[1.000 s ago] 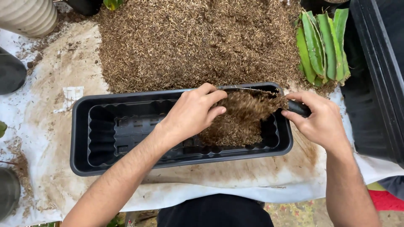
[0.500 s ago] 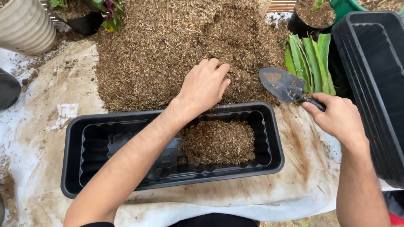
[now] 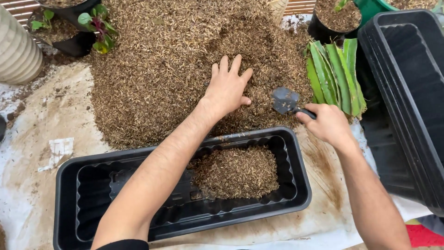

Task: Filling a black plastic planter box with soil or mulch from a large pile using a hand trowel and leveling it by hand.

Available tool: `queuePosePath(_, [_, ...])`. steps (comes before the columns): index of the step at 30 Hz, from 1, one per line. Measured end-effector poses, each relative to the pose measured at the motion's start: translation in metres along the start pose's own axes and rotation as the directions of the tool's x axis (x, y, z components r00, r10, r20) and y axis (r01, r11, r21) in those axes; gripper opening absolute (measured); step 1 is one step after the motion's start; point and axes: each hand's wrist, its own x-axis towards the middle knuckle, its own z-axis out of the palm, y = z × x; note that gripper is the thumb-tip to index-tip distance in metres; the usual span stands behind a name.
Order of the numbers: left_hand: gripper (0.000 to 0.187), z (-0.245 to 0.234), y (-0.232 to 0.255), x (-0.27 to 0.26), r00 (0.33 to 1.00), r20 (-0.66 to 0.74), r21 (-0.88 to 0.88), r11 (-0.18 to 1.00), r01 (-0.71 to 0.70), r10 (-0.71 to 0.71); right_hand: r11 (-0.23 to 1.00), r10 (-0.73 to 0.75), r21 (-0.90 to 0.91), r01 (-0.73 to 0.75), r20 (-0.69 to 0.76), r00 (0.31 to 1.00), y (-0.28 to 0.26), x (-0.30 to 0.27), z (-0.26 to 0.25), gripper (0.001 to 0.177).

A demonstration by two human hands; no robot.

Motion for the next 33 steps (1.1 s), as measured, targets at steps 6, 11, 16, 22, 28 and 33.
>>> queuePosePath(6, [0.072,0.009,-0.003,0.014,0.998,-0.062,-0.051,0.999,0.006,-0.009,0.985,-0.125,0.101,0.138,-0.123,0.984,-0.043,0.032,0.014,0.032])
queuePosePath(11, [0.067,0.018,-0.003,0.027,0.992,-0.128,-0.114,0.993,-0.01,-0.005,0.967,-0.174,0.157,0.201,-0.169,0.97,-0.042,0.04,0.018,0.027])
queuePosePath(16, [0.067,0.027,-0.01,0.028,0.987,-0.162,-0.156,0.987,-0.031,0.006,0.967,-0.194,0.133,0.216,-0.163,0.967,-0.052,0.028,0.008,0.026])
queuePosePath(22, [0.061,0.029,-0.011,0.032,0.981,-0.194,-0.216,0.975,-0.053,0.01,0.951,-0.235,0.159,0.267,-0.19,0.953,-0.046,0.033,0.006,0.024])
queuePosePath(28, [0.059,-0.004,-0.007,0.012,0.993,-0.107,-0.404,0.915,-0.007,-0.04,0.962,-0.179,0.192,0.192,-0.084,0.98,-0.075,-0.007,-0.038,0.04])
queuePosePath(33, [0.056,-0.02,-0.002,-0.008,0.969,-0.247,-0.373,0.923,-0.094,-0.001,0.942,-0.277,0.139,0.305,-0.187,0.942,-0.07,-0.027,-0.047,0.038])
